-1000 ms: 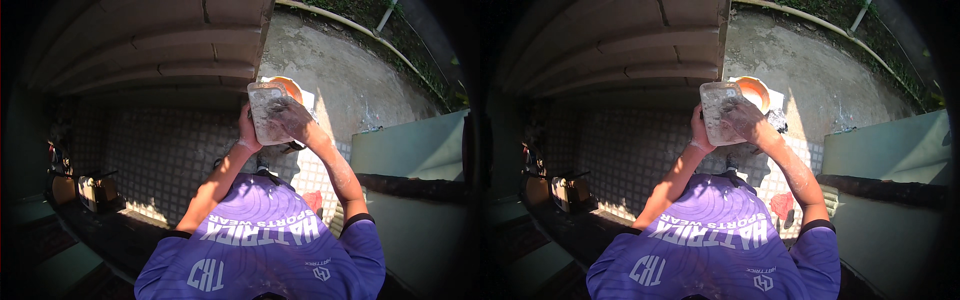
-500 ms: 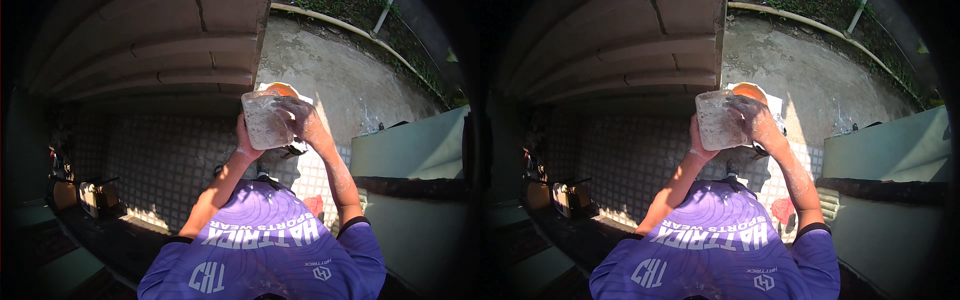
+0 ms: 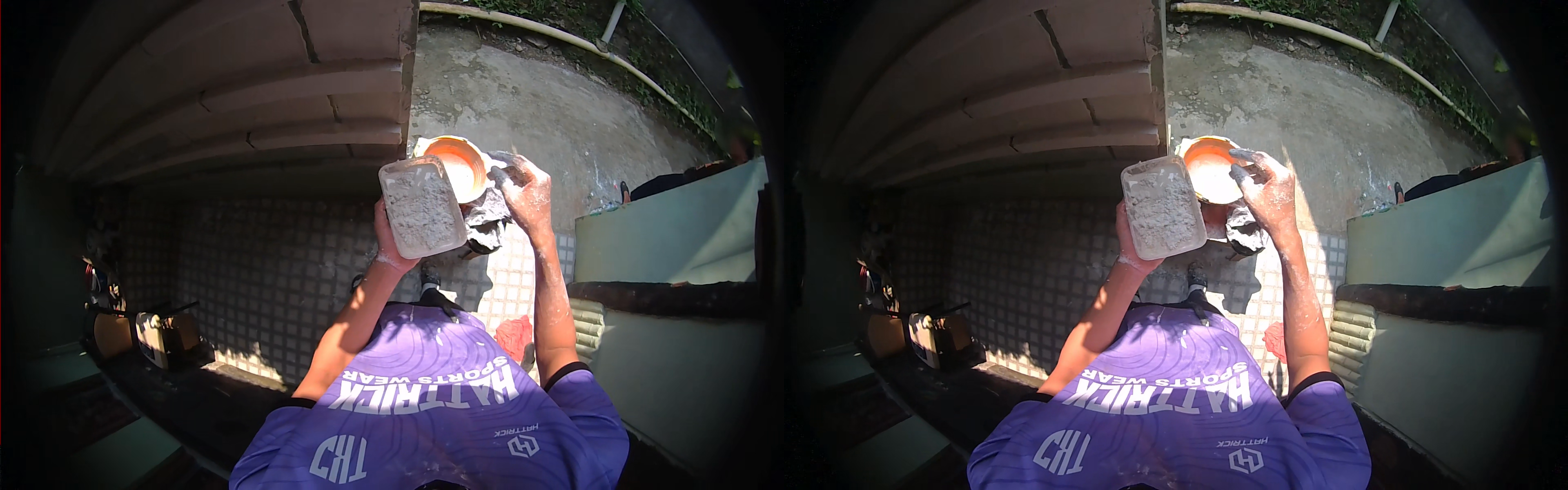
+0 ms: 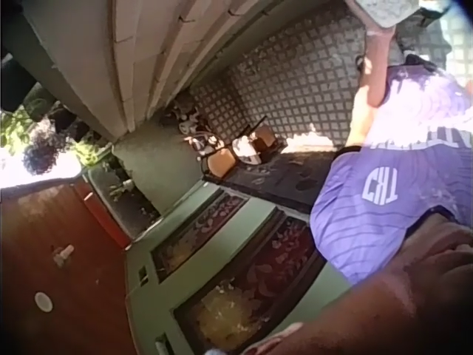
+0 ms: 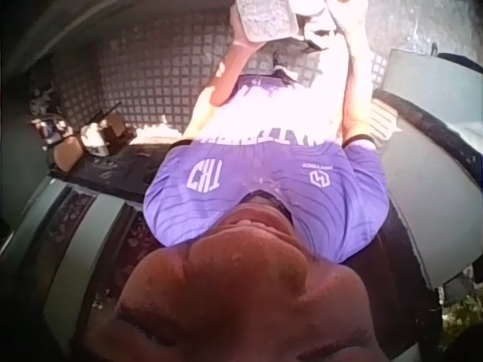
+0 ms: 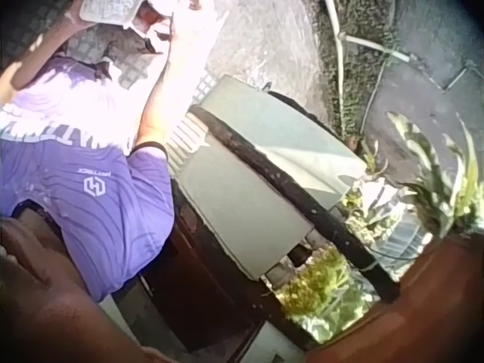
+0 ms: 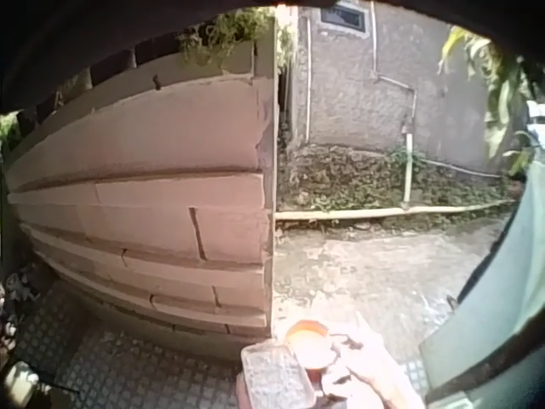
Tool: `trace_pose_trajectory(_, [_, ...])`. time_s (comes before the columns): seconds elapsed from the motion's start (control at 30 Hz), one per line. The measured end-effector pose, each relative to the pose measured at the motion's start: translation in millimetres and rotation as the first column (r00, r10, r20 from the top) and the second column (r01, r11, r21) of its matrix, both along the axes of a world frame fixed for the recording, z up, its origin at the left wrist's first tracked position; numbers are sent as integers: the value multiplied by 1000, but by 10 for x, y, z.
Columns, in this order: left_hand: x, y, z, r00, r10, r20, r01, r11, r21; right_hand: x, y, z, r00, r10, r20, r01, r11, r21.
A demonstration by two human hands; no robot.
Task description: Applying wall filler or putty to gaps in a concrete wall using a spreader.
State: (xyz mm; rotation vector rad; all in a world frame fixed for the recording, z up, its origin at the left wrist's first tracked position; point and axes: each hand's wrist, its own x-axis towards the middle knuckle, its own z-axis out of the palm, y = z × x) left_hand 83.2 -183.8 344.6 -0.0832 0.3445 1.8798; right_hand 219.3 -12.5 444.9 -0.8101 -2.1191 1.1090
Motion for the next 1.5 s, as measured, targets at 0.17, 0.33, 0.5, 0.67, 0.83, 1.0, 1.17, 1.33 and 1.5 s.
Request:
trace_pose_trajectory(0.17, [-74,28,-170,1000,26,-11,-26,1000,2,180,391,-641,993,-13,-117,-20,960,-280])
trace_pose_trajectory(0.33, [-257,-152,-326,987,153,-37,-158,965,-208,677,814,-2542,928,-174,329,224,967,-119])
trace_pose_trajectory(0.5, [-572,-832,-1150,964,260,-58,-266,927,-266,800,324,-3701,867,-18,498,152,961,-229])
trace_pose_trajectory(0.67, [-315,-659,-796,969,247,10,-246,968,-53,585,-164,-4758,879,228,418,171,668,-724])
trace_pose_trajectory(0.83, [-282,-864,-1363,924,326,198,-377,860,344,22,-428,-5766,884,-92,458,451,-83,-889])
trace_pose_trajectory(1.0, [-211,-1265,-1320,876,456,159,-454,890,-51,-210,-674,-6478,857,-325,400,369,-157,-916])
trace_pose_trajectory(1.17, [-223,-1611,-1818,864,470,181,-469,882,-46,-397,-447,-6761,699,-662,271,230,-150,-961])
trace_pose_trajectory(1.33, [-417,-1845,-1290,865,501,-38,-502,861,-78,-216,-766,-6144,851,-484,205,409,364,-837])
trace_pose_trajectory(1.5, [-592,-2434,-1128,795,603,69,-600,798,-58,-752,-1042,-4314,880,-49,472,141,977,-161])
